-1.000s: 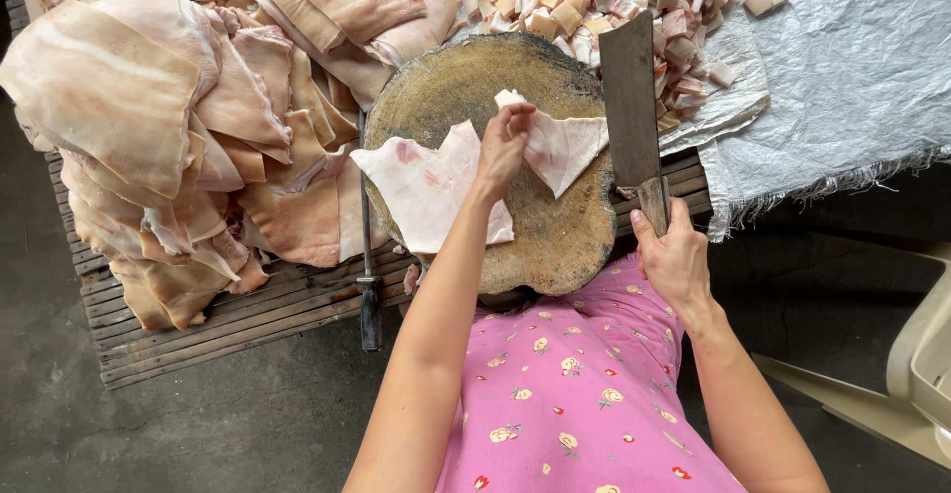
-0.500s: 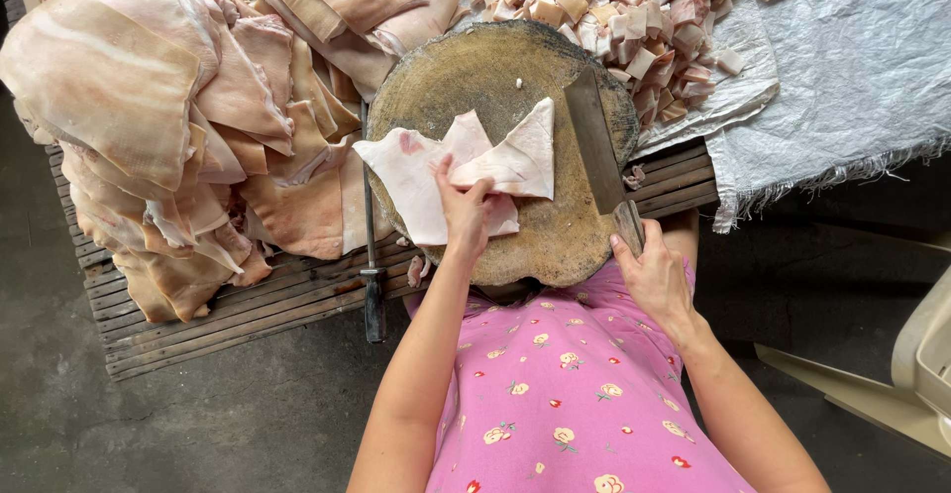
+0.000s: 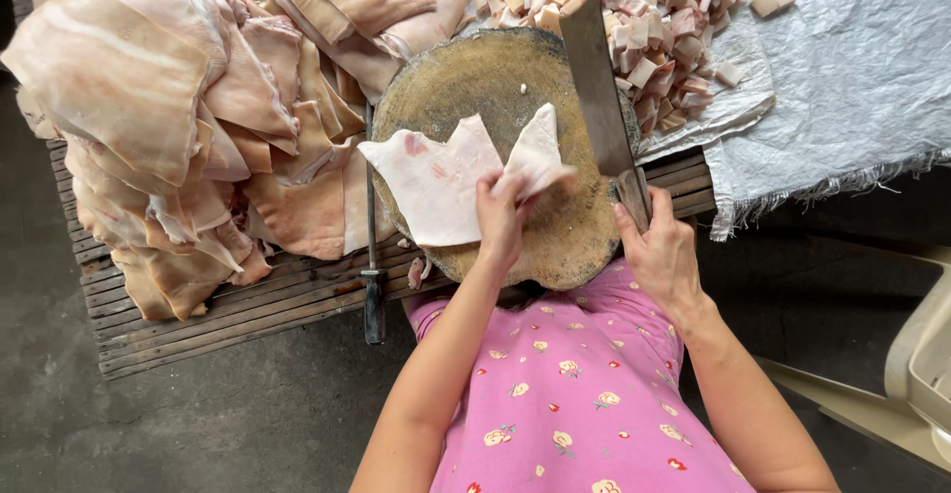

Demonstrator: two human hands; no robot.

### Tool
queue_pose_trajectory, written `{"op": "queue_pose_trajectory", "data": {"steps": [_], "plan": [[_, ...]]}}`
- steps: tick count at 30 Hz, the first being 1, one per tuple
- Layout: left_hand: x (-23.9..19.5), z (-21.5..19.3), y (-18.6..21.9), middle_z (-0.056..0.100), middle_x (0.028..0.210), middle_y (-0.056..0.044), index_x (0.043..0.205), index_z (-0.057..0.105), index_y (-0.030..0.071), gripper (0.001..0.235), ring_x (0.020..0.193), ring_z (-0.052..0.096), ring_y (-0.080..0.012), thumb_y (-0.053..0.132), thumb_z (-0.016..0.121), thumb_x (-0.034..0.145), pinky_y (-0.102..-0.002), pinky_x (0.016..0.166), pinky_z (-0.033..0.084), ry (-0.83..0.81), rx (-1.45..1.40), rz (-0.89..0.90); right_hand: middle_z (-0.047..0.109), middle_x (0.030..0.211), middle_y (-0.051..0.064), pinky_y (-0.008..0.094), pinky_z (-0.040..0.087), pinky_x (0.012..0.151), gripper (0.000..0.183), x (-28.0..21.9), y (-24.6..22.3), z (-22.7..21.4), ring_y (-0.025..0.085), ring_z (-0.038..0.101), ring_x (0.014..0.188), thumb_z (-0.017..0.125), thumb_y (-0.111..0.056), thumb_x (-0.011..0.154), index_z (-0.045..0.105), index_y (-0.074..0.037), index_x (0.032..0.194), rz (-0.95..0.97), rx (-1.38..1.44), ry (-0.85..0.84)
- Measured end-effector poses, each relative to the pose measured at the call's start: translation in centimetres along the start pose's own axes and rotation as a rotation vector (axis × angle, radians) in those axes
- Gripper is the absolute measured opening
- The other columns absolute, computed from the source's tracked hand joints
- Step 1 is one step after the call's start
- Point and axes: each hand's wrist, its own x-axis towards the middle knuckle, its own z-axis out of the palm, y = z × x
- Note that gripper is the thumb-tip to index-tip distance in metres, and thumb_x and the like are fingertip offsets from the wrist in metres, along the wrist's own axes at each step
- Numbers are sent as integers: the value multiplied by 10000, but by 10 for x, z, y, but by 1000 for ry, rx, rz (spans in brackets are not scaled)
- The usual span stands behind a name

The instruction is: The person slices large pieces of pork skin into strips and then chops them into small cubes using a large cleaver on a wooden cutting board.

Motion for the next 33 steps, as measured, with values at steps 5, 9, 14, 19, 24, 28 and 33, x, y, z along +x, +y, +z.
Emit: {"op": "queue_pose_trajectory", "data": {"steps": [5,9,14,19,24,28,33], "plan": [[-28,-47,26,580,1185,-281,1092,662,34,281,1038,656,-386,174,771,874,-436,925,552,96,1273,530,680,647,234,487,537,543,415,-41,14,21,382,728,608,602,-347,998,552,-29,1260,181,-47,-162],[-11,-45,31,681,1089,-280,1154,612,-25,402,986,672,-421,247,725,880,-498,873,517,-11,1328,392,699,754,271,543,557,601,391,-56,27,44,463,713,680,602,-330,1007,526,-22,1236,29,-170,-155],[23,-25,17,719,1092,-248,1176,649,-4,427,949,743,-352,322,676,902,-435,881,567,-45,1195,357,712,854,306,588,562,669,408,-29,41,46,512,701,762,593,-332,1003,514,-19,1253,52,-267,-144],[43,0,18,740,1062,-231,1204,669,35,443,991,721,-357,378,710,927,-458,880,550,-29,1343,376,707,862,328,581,550,708,402,8,20,26,528,686,813,615,-309,1022,511,4,1251,-30,-168,-117],[32,4,37,752,998,-210,1182,668,60,466,961,730,-359,405,722,874,-470,849,550,-34,1460,212,712,794,239,490,597,607,416,0,-21,-1,403,745,697,585,-319,1041,467,6,1272,-131,35,-1],[27,5,40,743,1008,-218,1175,669,54,457,975,712,-390,384,725,864,-487,858,534,-27,1430,292,678,777,208,477,590,603,449,-15,-29,8,356,711,628,582,-327,1104,392,44,1271,-406,189,330],[29,-4,37,749,1007,-231,1165,680,44,414,984,701,-411,357,693,894,-503,868,528,-59,1420,356,687,766,307,580,564,639,432,-4,1,67,491,696,700,546,-317,1032,428,20,1274,19,-253,-111]]}}
